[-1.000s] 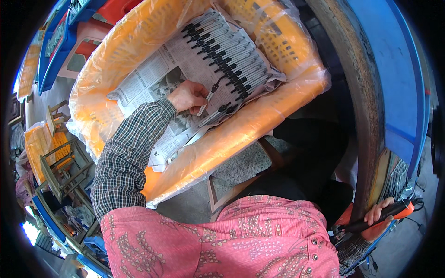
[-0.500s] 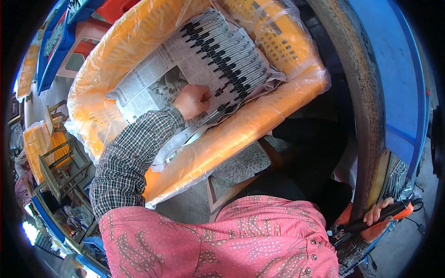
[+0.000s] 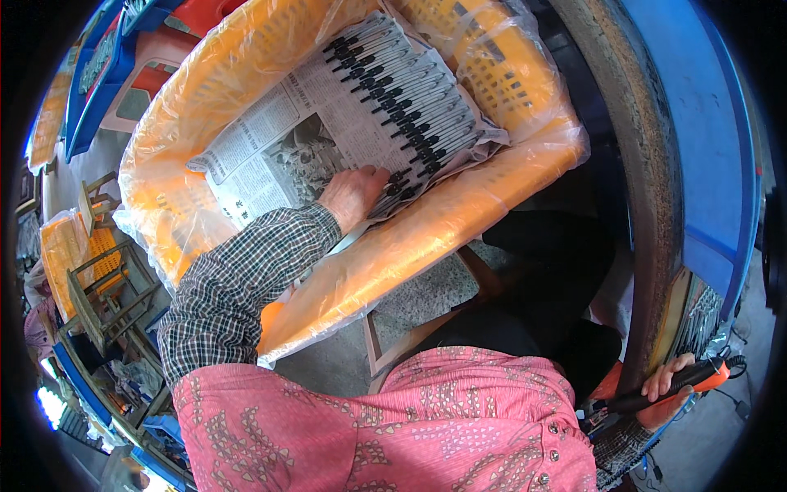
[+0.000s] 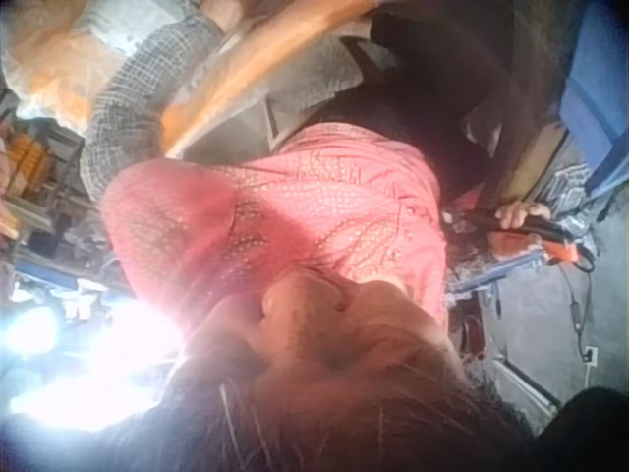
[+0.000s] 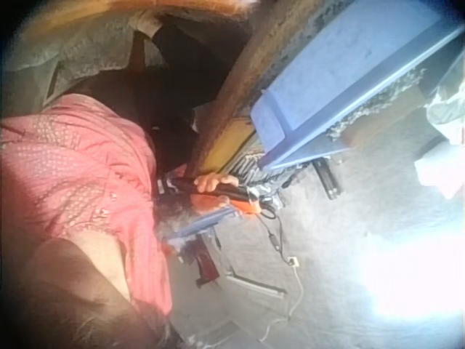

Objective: The person arranges compass parts inside a lined basket by hand, then tightens screws into individual compass parts on a workbench using an electric screwdriver.

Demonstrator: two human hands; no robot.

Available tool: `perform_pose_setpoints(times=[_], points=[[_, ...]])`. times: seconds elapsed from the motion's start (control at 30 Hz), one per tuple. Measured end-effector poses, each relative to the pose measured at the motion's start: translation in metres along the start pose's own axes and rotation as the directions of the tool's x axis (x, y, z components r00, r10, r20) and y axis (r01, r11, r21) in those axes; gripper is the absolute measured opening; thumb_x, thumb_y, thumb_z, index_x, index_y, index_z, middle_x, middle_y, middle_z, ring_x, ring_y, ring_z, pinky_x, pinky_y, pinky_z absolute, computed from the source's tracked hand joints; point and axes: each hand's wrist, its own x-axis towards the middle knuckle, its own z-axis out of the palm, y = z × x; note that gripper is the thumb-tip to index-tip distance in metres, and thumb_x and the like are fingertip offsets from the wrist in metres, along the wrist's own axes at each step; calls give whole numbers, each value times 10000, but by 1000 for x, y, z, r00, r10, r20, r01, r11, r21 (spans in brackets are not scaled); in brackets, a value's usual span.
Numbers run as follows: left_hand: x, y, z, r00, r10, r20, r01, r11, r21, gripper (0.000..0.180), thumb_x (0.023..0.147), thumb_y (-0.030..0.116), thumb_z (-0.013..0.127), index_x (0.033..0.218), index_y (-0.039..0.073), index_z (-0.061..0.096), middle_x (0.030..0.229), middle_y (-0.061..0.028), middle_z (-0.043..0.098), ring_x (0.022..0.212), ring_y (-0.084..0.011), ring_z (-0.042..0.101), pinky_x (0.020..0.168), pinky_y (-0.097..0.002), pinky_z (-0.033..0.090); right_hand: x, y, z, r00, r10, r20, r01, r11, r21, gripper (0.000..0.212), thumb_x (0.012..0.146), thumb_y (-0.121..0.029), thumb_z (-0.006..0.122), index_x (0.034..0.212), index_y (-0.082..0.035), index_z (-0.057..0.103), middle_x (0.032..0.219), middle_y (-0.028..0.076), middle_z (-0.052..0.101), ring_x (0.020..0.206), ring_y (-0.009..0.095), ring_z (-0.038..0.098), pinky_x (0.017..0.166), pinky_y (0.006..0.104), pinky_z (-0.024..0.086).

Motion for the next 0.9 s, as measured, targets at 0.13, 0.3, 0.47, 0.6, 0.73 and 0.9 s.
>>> perform_pose_setpoints(times=[0.13, 0.3, 0.47, 0.6, 0.73, 0.9], points=[[1, 1, 0, 999, -27, -27, 25, 995, -93, 171, 740, 48, 501, 908, 25, 525, 788, -190, 554, 768, -377, 566, 656, -434, 462, 0, 0, -1, 1000, -15, -10, 15, 1000, -23, 425, 838, -355, 595, 945, -37, 335, 633, 12, 428, 433, 64, 443, 405, 187, 435], [1, -5, 6, 995, -72, -65, 55, 971, -231, 172, 724, 39, 518, 894, 31, 542, 802, -200, 560, 786, -393, 553, 674, -445, 447, 1, 0, -1, 1000, -5, 3, 5, 1000, -27, 421, 840, -356, 592, 947, -40, 336, 632, 9, 424, 435, 59, 442, 402, 186, 435], [4, -7, 11, 993, -73, -91, 39, 945, -325, 180, 717, 31, 525, 895, 31, 557, 807, -205, 564, 801, -390, 548, 687, -444, 437, -1, 1, -4, 1000, -5, -6, 5, 1000, -17, 419, 837, -350, 598, 948, -41, 338, 639, 12, 425, 435, 61, 442, 402, 186, 435], [1, -7, 13, 993, -59, -100, 29, 961, -276, 195, 713, 26, 523, 905, 29, 558, 808, -204, 563, 803, -390, 547, 692, -443, 438, 0, 1, -1, 1000, -4, -4, 4, 1000, -21, 418, 835, -351, 601, 947, -43, 341, 645, 14, 427, 432, 63, 438, 399, 186, 432], [6, -4, 9, 996, -58, -74, 35, 959, -282, 207, 711, 24, 514, 914, 30, 555, 816, -204, 568, 806, -393, 548, 697, -445, 439, -1, -2, 1, 1000, -7, -13, 6, 1000, -28, 418, 835, -353, 599, 949, -43, 341, 644, 12, 425, 431, 63, 436, 400, 186, 429], [5, -3, 7, 996, -73, -53, 57, 965, -255, 213, 710, 21, 503, 917, 30, 557, 824, -206, 572, 817, -393, 551, 698, -444, 440, -1, -1, 0, 1000, -4, -11, 4, 1000, -20, 423, 834, -353, 600, 953, -44, 338, 641, 11, 424, 432, 65, 439, 403, 190, 431]])
